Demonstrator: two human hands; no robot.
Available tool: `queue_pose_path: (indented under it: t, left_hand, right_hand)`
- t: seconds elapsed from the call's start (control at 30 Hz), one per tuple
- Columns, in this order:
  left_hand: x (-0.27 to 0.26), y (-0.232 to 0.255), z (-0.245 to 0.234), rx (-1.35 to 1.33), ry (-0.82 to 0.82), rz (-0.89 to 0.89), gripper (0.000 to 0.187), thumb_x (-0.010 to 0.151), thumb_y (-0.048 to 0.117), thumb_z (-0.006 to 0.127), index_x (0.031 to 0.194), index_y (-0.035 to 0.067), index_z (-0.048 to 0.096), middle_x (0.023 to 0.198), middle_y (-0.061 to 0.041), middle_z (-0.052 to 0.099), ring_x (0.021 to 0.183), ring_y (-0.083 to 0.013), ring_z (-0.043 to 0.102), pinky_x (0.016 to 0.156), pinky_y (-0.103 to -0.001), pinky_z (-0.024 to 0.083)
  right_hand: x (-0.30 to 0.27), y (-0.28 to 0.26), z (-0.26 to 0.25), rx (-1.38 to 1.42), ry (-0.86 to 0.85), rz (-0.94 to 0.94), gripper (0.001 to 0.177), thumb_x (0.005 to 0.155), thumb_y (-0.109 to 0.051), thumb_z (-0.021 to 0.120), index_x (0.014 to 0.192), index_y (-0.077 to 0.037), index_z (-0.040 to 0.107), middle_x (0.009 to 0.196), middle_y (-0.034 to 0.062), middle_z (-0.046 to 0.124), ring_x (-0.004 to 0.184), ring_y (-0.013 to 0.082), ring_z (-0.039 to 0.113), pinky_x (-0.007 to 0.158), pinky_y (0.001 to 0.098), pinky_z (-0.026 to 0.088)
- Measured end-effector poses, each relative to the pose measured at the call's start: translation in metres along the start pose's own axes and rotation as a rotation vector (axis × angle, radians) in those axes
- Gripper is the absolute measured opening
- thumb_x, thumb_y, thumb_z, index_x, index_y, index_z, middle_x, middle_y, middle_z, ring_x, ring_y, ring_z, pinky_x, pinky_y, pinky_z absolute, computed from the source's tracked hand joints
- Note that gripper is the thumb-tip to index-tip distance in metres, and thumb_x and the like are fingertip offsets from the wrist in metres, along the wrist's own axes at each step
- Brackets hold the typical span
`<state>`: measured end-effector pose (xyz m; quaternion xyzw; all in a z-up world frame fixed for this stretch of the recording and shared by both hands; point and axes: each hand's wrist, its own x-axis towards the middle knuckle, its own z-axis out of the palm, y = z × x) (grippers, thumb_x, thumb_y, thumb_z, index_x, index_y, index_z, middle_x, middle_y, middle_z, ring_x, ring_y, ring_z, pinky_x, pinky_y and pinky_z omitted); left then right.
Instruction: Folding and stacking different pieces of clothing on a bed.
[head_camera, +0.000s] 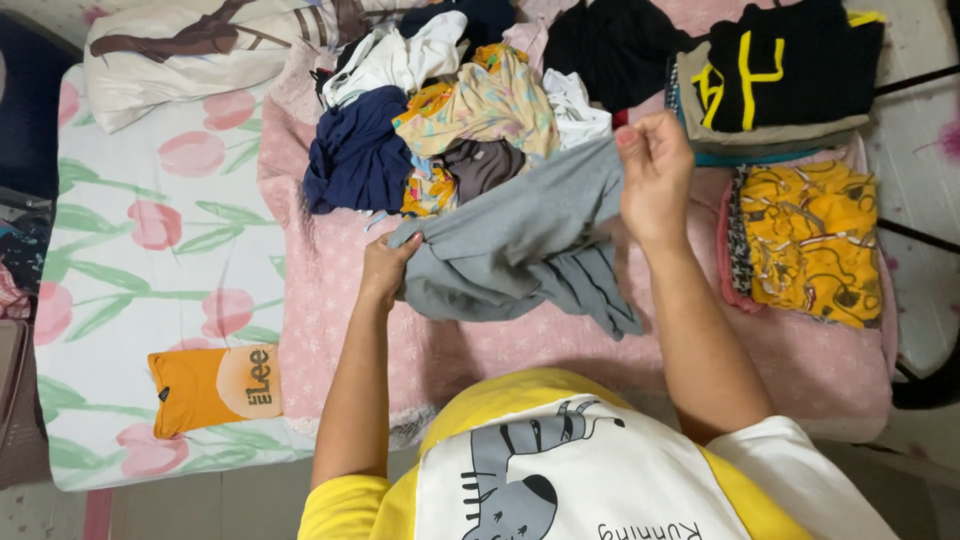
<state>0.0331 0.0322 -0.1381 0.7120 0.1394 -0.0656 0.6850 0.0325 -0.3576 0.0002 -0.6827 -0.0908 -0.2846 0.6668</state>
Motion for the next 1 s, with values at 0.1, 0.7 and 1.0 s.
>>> queue_pose_path:
  t: [0.1, 0.7, 1.0]
  left_hand:
    - [-0.025, 0.022, 0.013, 0.292, 0.12, -0.073, 0.033, 0.092, 0.025, 0.08, 0.108, -0.003, 0.071, 0.087, -0.011, 0.069, 0.072, -0.0208, 0.059, 0.066, -0.037, 0.048]
    - [-0.046, -0.006, 0.104, 0.698, -0.017, 0.688, 0.06, 0.081, 0.026, 0.081, 0.131, 0.001, 0.06, 0.139, -0.027, 0.054, 0.127, -0.0441, 0.051, 0.105, -0.048, 0.042]
    - [-0.008, -0.087, 0.083, 0.733, 0.105, 0.225, 0.022, 0.104, 0.029, 0.065, 0.11, 0.009, 0.073, 0.11, -0.018, 0.075, 0.103, -0.0337, 0.07, 0.089, -0.043, 0.054]
  right_hand:
    - [0.016, -0.042, 0.029, 0.14, 0.096, -0.139, 0.018, 0.106, -0.013, 0.077, 0.103, -0.004, 0.061, 0.093, 0.0008, 0.064, 0.082, 0.0088, 0.055, 0.076, 0.0247, 0.046]
    - [-0.118, 0.168, 0.008, -1.155, -0.608, -0.21, 0.049, 0.075, -0.04, 0.076, 0.121, -0.025, 0.072, 0.106, 0.0145, 0.078, 0.098, 0.036, 0.072, 0.079, 0.0566, 0.053]
    - [-0.055, 0.141, -0.027, -0.05, -0.068, 0.802, 0.028, 0.112, -0.031, 0.053, 0.1, -0.01, 0.066, 0.069, 0.0034, 0.048, 0.055, 0.0129, 0.043, 0.051, 0.0328, 0.035]
